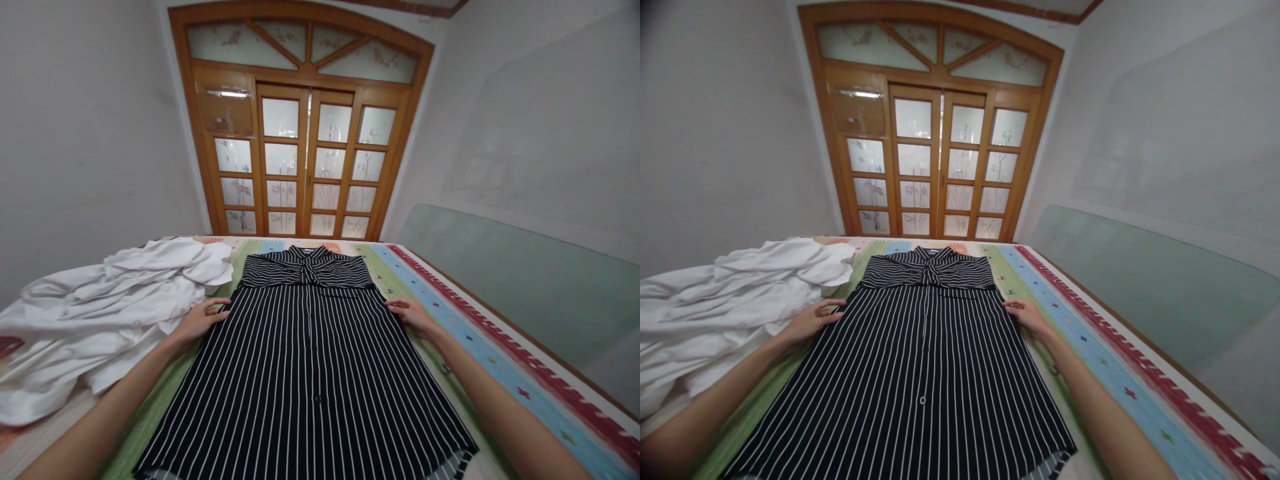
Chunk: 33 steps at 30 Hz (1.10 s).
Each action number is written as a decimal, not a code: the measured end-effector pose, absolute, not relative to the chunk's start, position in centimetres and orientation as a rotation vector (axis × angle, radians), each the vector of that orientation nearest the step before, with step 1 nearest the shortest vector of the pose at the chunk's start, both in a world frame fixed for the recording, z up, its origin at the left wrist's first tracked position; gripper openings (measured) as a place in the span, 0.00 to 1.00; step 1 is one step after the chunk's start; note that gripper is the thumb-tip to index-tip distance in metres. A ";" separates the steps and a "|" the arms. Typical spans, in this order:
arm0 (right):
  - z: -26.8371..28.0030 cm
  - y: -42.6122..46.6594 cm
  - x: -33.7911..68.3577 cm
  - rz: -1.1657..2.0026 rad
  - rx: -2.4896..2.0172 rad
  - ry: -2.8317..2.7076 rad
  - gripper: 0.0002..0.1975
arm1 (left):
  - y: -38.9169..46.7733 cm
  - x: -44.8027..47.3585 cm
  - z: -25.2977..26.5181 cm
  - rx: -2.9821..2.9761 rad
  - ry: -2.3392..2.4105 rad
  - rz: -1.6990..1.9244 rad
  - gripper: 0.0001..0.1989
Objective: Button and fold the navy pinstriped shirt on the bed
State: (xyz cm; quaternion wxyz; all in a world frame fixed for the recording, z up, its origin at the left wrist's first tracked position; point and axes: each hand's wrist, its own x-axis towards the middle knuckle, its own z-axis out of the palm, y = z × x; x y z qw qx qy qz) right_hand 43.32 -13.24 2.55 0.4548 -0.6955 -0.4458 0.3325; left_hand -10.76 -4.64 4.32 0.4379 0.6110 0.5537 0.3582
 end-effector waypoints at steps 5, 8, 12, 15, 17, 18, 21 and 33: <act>2.3 -13.8 44.3 0.958 -1.641 -1.125 0.17 | -4.5 -11.4 4.6 1.570 1.329 0.853 0.31; 2.3 -14.1 44.9 0.995 -1.604 -1.116 0.19 | -4.7 -11.5 4.7 1.542 1.342 0.840 0.32; 2.3 -14.4 45.4 0.994 -1.573 -1.153 0.21 | -4.8 -11.3 4.8 1.534 1.343 0.870 0.34; 2.5 -14.4 45.6 0.951 -1.575 -1.160 0.21 | -4.9 -11.0 5.2 1.611 1.404 0.910 0.30; 2.6 -14.4 45.6 0.920 -1.578 -1.161 0.21 | -5.1 -10.7 5.6 1.672 1.446 0.945 0.26; 2.6 -14.4 45.6 0.905 -1.581 -1.163 0.22 | -5.2 -10.6 5.8 1.701 1.463 0.960 0.24; 2.8 -14.7 45.5 0.857 -1.602 -1.175 0.23 | -5.5 -10.4 6.0 1.780 1.490 0.994 0.19; 3.3 -15.6 45.6 0.516 -1.668 -1.300 0.18 | -6.3 -10.6 5.4 1.927 1.522 1.147 0.23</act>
